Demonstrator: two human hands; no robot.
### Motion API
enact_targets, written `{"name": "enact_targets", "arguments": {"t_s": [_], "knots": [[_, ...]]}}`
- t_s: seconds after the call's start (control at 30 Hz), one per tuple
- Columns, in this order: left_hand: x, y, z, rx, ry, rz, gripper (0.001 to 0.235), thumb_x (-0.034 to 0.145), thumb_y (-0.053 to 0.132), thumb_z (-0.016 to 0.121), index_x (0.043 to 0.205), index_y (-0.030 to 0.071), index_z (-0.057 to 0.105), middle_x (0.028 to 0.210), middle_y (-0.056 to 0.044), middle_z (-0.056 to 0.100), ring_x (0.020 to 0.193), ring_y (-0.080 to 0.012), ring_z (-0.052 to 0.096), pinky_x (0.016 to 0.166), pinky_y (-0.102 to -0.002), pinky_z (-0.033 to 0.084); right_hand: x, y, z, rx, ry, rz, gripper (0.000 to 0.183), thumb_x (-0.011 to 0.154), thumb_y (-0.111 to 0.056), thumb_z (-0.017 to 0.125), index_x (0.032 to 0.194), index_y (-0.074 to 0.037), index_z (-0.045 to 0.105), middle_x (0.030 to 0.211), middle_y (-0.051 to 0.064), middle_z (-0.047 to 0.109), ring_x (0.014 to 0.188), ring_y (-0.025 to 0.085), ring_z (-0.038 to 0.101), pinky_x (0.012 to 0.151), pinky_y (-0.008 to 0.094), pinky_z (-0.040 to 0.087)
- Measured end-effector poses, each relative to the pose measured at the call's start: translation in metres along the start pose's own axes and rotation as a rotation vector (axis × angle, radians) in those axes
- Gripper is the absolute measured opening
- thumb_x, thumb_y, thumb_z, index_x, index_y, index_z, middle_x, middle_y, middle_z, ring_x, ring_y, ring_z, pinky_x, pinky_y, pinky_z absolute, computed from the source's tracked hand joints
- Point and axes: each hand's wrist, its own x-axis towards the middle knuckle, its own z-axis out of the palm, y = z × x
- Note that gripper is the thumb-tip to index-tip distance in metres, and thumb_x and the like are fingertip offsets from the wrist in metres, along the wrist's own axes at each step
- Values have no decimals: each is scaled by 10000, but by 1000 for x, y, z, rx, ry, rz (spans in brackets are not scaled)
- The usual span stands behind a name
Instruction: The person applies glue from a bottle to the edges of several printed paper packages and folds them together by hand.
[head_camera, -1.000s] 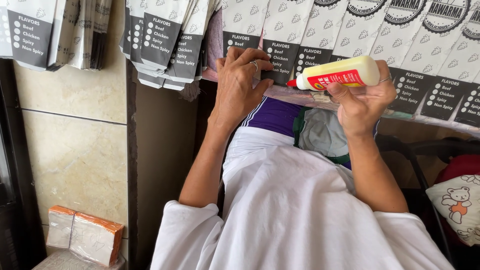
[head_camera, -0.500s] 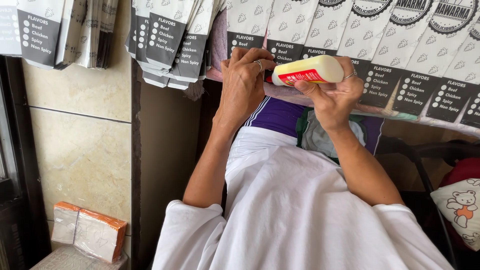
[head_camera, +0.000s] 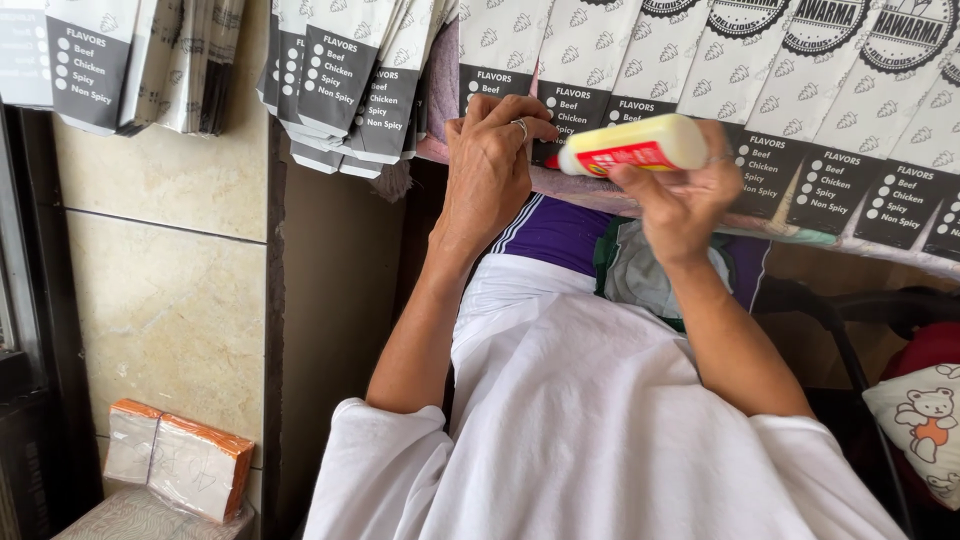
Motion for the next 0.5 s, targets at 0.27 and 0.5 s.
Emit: {"name": "enact_targets", "arguments": {"t_s": [0.27,0.5], "knots": [[-1,-10,-26,-111,101,197,310,945,-177,546,1077,43,720,1172,-73,706,989,-234,578,814,-368,389,20,-1,2,231,9,-71,303,891,-63,857,1118,-50,657,989,55,689,965,240,696,867,396,675],[-11,-42,-38,226,118,120,58,930,72,780,909,19,774,1067,-38,714,971,-261,499,793,-411,436,17,-2,18,136,-21,-26,369,891,-39,861,1149,-6,598,992,113,667,981,269,678,887,418,661]]}}
